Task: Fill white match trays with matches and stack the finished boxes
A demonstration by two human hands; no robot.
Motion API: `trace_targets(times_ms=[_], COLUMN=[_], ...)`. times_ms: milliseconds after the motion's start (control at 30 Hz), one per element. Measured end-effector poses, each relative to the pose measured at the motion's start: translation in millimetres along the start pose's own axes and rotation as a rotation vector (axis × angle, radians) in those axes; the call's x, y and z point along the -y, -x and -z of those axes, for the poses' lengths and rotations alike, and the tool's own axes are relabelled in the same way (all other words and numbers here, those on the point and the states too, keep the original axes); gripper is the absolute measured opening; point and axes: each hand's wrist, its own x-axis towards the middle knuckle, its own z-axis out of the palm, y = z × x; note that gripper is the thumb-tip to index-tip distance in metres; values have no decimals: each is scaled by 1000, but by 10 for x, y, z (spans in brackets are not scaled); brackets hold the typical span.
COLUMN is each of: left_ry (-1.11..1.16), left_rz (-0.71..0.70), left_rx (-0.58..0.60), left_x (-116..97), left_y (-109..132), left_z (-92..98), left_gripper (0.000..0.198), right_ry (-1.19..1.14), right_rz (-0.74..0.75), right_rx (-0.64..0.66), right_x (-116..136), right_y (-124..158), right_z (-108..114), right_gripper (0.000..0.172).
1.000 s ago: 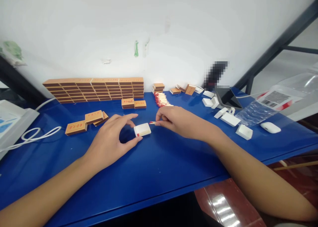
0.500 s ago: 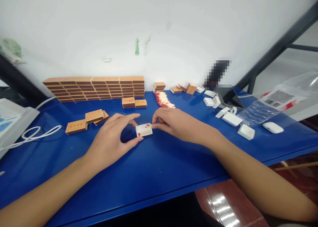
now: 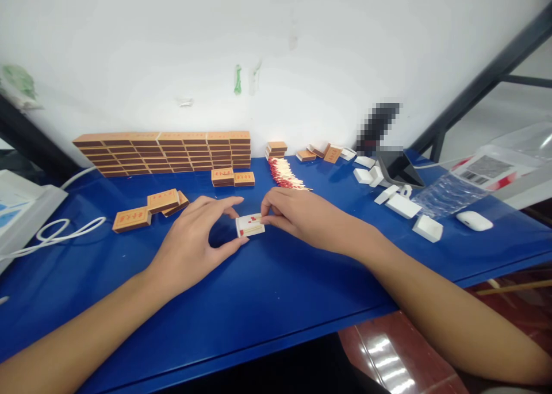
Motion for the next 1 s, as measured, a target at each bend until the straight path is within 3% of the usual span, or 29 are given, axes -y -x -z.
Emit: trace_targets(times_ms=[567, 1000], left_ry=[-3, 8], left_rz=[-23, 15], left_rx=[-13, 8], left_x=[2, -4], left_y=[3, -6], left_z=[-20, -23], left_gripper=[54, 53], right_ry=[60, 529], right_rz=[29, 55], right_rx=[33, 13], right_x=[79, 191], right_y=[-18, -65], right_z=[-39, -296], right_gripper=[9, 21])
